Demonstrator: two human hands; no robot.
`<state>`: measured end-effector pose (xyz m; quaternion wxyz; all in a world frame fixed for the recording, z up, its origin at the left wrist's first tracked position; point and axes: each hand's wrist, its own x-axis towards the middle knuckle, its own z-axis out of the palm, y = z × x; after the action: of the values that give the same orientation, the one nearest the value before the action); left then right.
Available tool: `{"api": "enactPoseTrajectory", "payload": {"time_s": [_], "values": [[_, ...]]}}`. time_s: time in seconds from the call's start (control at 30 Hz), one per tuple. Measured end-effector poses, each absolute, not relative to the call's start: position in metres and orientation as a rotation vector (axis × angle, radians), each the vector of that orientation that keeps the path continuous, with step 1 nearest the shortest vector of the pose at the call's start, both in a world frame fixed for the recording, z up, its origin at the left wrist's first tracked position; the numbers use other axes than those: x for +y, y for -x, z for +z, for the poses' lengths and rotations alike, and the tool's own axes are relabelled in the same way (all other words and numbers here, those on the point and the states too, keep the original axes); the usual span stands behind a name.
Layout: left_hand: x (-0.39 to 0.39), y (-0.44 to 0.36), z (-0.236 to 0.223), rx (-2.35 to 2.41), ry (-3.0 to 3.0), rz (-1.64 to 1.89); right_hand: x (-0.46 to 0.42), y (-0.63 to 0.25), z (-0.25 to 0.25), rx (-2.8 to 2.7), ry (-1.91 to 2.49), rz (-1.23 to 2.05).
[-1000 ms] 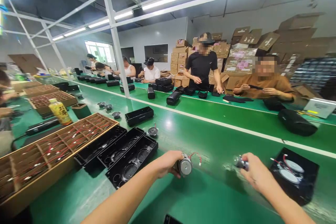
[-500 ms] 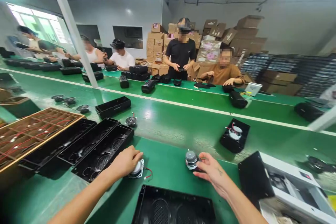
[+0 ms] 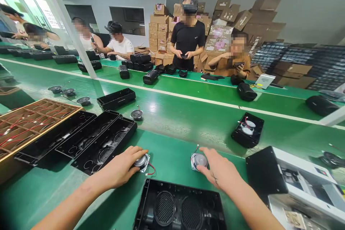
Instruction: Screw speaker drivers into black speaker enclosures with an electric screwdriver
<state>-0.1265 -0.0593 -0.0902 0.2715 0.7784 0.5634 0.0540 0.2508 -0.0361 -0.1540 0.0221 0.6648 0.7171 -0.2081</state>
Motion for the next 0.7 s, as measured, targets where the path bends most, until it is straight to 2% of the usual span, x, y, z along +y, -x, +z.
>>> {"api": "enactPoseTrajectory", "payload": {"time_s": [0.13, 0.23, 0.37, 0.53, 0.63, 0.7], "values": [[-0.057, 0.127, -0.088, 1.524, -1.953, 0.326, -0.031, -0.231, -0.156, 2.178, -2.072, -0.621], [-0.058, 0.121, -0.073, 1.495, -1.738, 0.521, -0.031, -0.233, -0.148, 2.310, -2.015, -0.753], [-0.062, 0.096, -0.057, 1.188, -1.376, 0.677, -0.049, -0.241, -0.107, 2.515, -1.954, -1.029], [-0.069, 0.048, -0.058, 0.787, -0.999, 0.661, -0.087, -0.234, -0.067, 2.713, -1.852, -1.215], [-0.078, 0.035, -0.055, 0.702, -0.885, 0.686, -0.103, -0.229, -0.068, 2.886, -1.853, -1.143], [-0.088, 0.034, -0.050, 0.694, -0.845, 0.713, -0.111, -0.228, -0.073, 2.979, -1.892, -0.927]]}}
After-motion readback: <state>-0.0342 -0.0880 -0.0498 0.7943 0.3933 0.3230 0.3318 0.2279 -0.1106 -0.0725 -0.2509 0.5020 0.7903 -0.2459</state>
